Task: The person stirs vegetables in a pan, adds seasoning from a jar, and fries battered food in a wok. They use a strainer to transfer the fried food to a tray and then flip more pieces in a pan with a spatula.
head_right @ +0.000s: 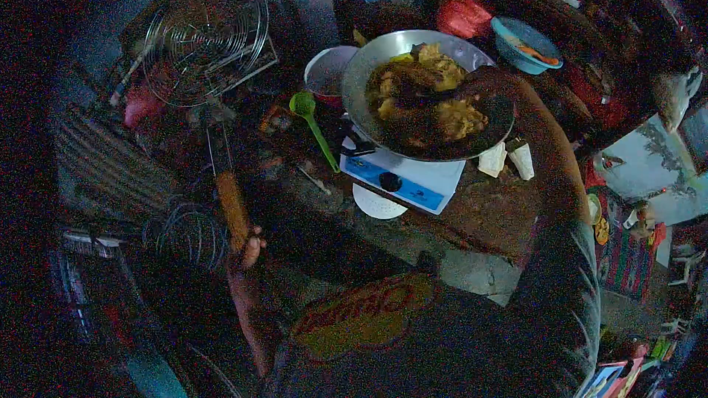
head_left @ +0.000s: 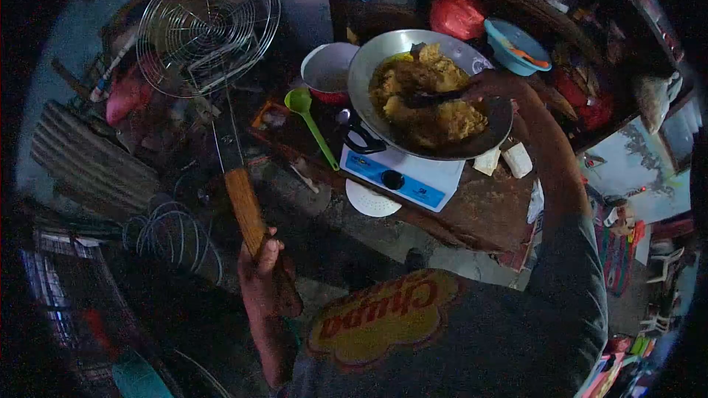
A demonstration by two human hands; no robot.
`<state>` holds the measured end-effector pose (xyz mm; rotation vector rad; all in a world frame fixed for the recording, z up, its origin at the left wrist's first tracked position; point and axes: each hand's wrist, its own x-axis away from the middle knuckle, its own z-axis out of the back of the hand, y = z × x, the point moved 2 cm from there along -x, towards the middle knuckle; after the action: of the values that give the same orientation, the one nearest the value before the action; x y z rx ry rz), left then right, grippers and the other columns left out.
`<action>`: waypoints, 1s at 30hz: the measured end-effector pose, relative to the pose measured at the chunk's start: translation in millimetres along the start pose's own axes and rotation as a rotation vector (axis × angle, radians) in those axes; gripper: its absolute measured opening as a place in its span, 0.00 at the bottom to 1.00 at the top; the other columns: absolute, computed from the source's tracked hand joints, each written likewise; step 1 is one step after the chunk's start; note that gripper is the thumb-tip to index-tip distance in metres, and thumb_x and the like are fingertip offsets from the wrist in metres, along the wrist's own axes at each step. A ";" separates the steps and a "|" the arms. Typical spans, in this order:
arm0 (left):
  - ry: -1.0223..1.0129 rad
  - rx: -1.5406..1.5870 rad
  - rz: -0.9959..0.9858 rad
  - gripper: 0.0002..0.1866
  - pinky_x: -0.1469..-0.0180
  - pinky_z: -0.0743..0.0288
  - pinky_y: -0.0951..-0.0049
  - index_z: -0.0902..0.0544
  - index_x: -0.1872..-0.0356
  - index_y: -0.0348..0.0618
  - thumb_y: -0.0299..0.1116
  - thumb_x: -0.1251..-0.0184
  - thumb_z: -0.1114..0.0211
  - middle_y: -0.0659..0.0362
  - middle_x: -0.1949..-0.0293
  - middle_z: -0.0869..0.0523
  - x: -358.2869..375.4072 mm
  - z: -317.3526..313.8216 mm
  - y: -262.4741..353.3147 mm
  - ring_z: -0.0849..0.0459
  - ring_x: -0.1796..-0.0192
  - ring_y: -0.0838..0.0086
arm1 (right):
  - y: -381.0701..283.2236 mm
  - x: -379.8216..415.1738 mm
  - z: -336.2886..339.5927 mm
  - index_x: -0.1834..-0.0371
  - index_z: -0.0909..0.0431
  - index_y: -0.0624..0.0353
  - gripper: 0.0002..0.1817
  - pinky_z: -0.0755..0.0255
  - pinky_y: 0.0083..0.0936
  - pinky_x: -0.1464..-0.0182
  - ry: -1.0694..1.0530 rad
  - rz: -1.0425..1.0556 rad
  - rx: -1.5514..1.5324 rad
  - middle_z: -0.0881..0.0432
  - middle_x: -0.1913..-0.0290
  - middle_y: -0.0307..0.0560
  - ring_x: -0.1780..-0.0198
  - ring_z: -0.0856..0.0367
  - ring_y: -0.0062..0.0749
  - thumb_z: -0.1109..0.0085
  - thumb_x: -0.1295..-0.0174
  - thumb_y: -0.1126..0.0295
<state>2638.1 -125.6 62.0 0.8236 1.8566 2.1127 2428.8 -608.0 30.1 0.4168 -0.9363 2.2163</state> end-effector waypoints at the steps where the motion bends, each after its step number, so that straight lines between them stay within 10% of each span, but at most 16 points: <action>1: -0.041 -0.002 -0.017 0.19 0.75 0.36 0.79 0.29 0.57 0.41 0.40 0.48 0.41 0.60 0.71 0.27 -3.9 5.3 1.0 0.30 0.77 0.79 | 25.7 -11.9 4.4 0.56 0.27 0.53 0.28 0.34 0.26 0.59 0.021 0.051 -0.123 0.24 0.60 0.43 0.59 0.27 0.28 0.44 0.56 0.46; 7: -0.061 0.011 -0.071 0.18 0.76 0.36 0.78 0.29 0.57 0.41 0.40 0.47 0.41 0.61 0.71 0.27 -17.0 26.9 1.2 0.30 0.77 0.79 | -87.3 81.7 -11.8 0.55 0.27 0.48 0.26 0.33 0.28 0.57 0.232 -0.222 0.258 0.24 0.59 0.44 0.60 0.25 0.30 0.40 0.59 0.52; 12: -0.085 0.025 -0.088 0.17 0.76 0.36 0.80 0.29 0.57 0.42 0.38 0.45 0.42 0.62 0.72 0.27 -26.8 34.6 4.0 0.30 0.77 0.80 | -92.2 100.4 -45.9 0.57 0.25 0.46 0.24 0.32 0.30 0.58 0.555 0.120 0.532 0.24 0.60 0.44 0.61 0.25 0.36 0.38 0.62 0.56; 16: -0.085 0.108 -0.055 0.15 0.76 0.36 0.81 0.29 0.57 0.41 0.36 0.44 0.44 0.62 0.73 0.27 -29.7 32.9 4.0 0.31 0.77 0.81 | -104.7 100.2 -85.9 0.59 0.24 0.44 0.22 0.32 0.30 0.58 0.725 0.013 0.999 0.23 0.63 0.44 0.62 0.25 0.37 0.39 0.63 0.56; 18: -0.092 0.124 -0.051 0.14 0.76 0.36 0.81 0.29 0.57 0.41 0.35 0.44 0.44 0.62 0.73 0.27 -31.3 28.6 7.0 0.31 0.77 0.81 | -119.5 104.2 -95.0 0.59 0.25 0.44 0.23 0.32 0.31 0.59 0.913 0.358 1.162 0.23 0.65 0.46 0.63 0.25 0.36 0.39 0.64 0.56; 21: -0.062 0.121 -0.043 0.14 0.76 0.36 0.81 0.28 0.58 0.41 0.35 0.44 0.44 0.62 0.73 0.27 -35.8 19.5 8.6 0.30 0.77 0.80 | -88.7 90.5 -81.6 0.58 0.26 0.43 0.25 0.32 0.32 0.60 0.723 0.242 1.135 0.23 0.66 0.47 0.63 0.25 0.37 0.39 0.65 0.55; 22: -0.086 0.111 -0.037 0.15 0.76 0.36 0.80 0.28 0.58 0.41 0.36 0.45 0.44 0.62 0.72 0.27 -37.3 17.0 10.7 0.30 0.77 0.80 | -88.6 95.9 -74.8 0.57 0.26 0.44 0.25 0.32 0.33 0.59 0.548 -0.104 1.022 0.23 0.65 0.46 0.61 0.25 0.38 0.39 0.65 0.56; 30: 0.001 0.064 -0.032 0.17 0.75 0.36 0.80 0.27 0.58 0.41 0.39 0.47 0.41 0.62 0.73 0.27 -40.1 -12.8 17.0 0.30 0.77 0.80 | -41.5 34.1 -19.6 0.50 0.32 0.48 0.29 0.35 0.33 0.54 0.735 0.002 1.034 0.26 0.58 0.47 0.59 0.26 0.36 0.40 0.62 0.61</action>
<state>2667.6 -159.7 67.0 0.8007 1.9334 2.0450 2433.1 -556.8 55.3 0.0042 0.6281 2.4064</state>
